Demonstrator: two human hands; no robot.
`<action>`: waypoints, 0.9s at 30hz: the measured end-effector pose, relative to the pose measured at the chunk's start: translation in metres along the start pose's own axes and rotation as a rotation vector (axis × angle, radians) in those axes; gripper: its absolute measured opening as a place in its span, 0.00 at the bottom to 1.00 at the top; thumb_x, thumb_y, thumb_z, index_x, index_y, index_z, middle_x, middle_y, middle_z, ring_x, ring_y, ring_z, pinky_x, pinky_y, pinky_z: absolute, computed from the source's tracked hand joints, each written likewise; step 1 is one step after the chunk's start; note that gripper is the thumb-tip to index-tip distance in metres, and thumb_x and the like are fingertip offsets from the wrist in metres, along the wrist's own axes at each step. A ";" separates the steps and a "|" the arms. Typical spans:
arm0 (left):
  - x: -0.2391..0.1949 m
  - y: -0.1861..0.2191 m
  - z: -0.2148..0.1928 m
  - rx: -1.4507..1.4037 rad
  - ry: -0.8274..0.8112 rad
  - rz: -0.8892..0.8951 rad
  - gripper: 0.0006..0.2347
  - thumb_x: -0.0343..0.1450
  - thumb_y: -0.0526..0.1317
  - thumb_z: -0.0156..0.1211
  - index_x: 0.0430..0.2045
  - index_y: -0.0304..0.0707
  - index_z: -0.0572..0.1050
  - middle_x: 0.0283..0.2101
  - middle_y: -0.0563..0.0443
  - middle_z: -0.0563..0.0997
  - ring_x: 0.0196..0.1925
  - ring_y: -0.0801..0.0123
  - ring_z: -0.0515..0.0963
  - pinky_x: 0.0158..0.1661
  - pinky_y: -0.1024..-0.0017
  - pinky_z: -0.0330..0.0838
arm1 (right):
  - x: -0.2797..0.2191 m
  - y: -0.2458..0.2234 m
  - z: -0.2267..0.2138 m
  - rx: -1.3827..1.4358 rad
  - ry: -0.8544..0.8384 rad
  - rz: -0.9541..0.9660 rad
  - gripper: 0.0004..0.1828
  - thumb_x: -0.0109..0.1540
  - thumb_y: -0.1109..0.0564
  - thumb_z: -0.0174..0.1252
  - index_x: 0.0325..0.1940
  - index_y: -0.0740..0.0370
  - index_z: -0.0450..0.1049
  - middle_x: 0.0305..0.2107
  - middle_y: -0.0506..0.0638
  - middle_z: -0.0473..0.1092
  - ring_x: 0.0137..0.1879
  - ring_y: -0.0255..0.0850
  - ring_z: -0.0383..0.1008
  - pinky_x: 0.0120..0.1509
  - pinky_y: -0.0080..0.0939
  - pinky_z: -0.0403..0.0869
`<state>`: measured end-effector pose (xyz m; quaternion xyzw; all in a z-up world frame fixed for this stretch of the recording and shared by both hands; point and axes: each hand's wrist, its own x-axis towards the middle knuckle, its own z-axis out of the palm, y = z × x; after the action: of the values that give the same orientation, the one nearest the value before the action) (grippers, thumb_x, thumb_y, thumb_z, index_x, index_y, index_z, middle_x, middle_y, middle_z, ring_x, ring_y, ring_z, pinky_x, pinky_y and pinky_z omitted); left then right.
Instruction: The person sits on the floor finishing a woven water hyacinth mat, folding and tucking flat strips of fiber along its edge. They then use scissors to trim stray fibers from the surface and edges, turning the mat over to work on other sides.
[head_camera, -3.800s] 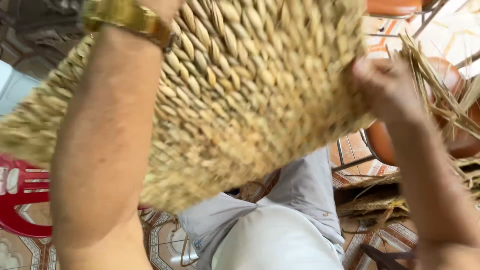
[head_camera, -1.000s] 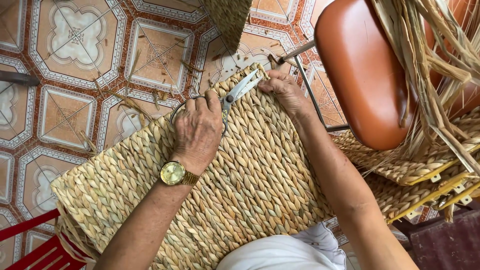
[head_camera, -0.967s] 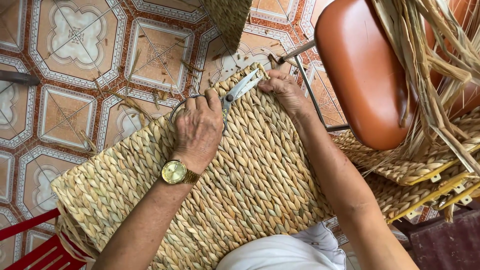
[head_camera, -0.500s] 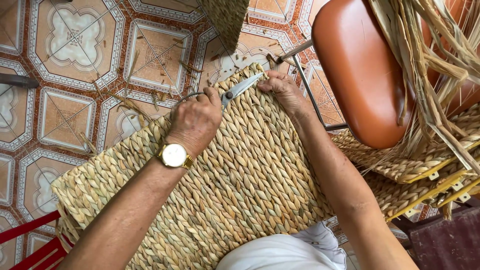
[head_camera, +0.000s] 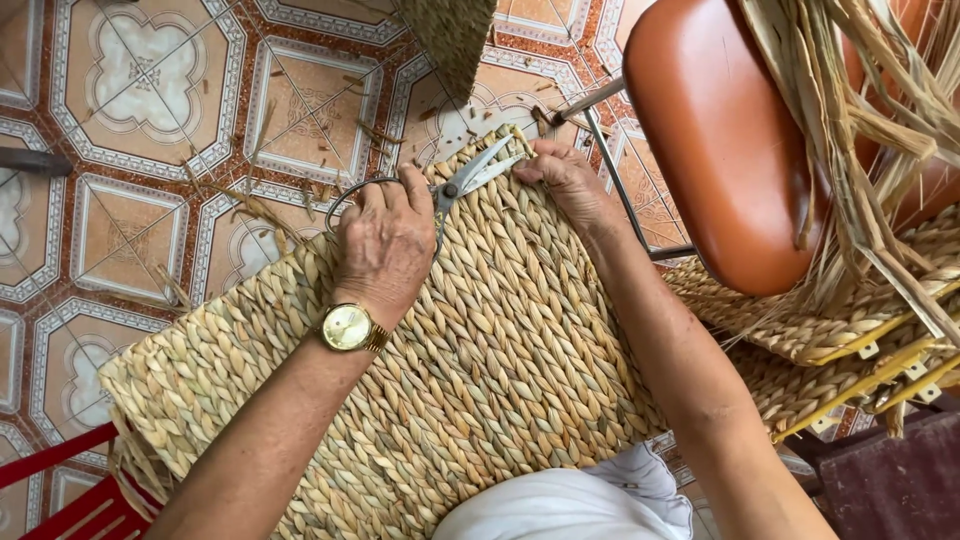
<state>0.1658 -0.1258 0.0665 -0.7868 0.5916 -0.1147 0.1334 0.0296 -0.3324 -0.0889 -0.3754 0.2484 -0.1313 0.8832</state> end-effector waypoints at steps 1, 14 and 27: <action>0.000 0.001 0.001 0.020 -0.001 -0.007 0.18 0.71 0.35 0.57 0.54 0.23 0.71 0.31 0.45 0.80 0.33 0.66 0.79 0.26 0.73 0.73 | 0.002 0.004 -0.004 -0.022 -0.002 -0.021 0.10 0.58 0.65 0.62 0.44 0.65 0.79 0.34 0.50 0.78 0.39 0.33 0.77 0.54 0.34 0.79; 0.002 0.004 0.044 0.225 0.017 0.131 0.13 0.76 0.37 0.56 0.49 0.23 0.75 0.26 0.42 0.82 0.21 0.72 0.80 0.17 0.78 0.74 | 0.004 0.005 -0.009 -0.014 0.037 -0.014 0.15 0.56 0.65 0.64 0.47 0.65 0.79 0.34 0.50 0.79 0.42 0.35 0.79 0.58 0.35 0.78; -0.118 -0.066 0.012 -0.580 0.197 -0.431 0.15 0.79 0.34 0.63 0.58 0.25 0.72 0.30 0.48 0.81 0.23 0.69 0.76 0.20 0.70 0.66 | -0.045 -0.065 0.035 -0.107 -0.100 0.132 0.41 0.61 0.40 0.66 0.66 0.71 0.66 0.41 0.62 0.77 0.42 0.50 0.77 0.46 0.48 0.76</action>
<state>0.1966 0.0059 0.0757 -0.8836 0.4303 -0.0431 -0.1797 0.0077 -0.3375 -0.0053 -0.4112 0.2348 -0.0406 0.8798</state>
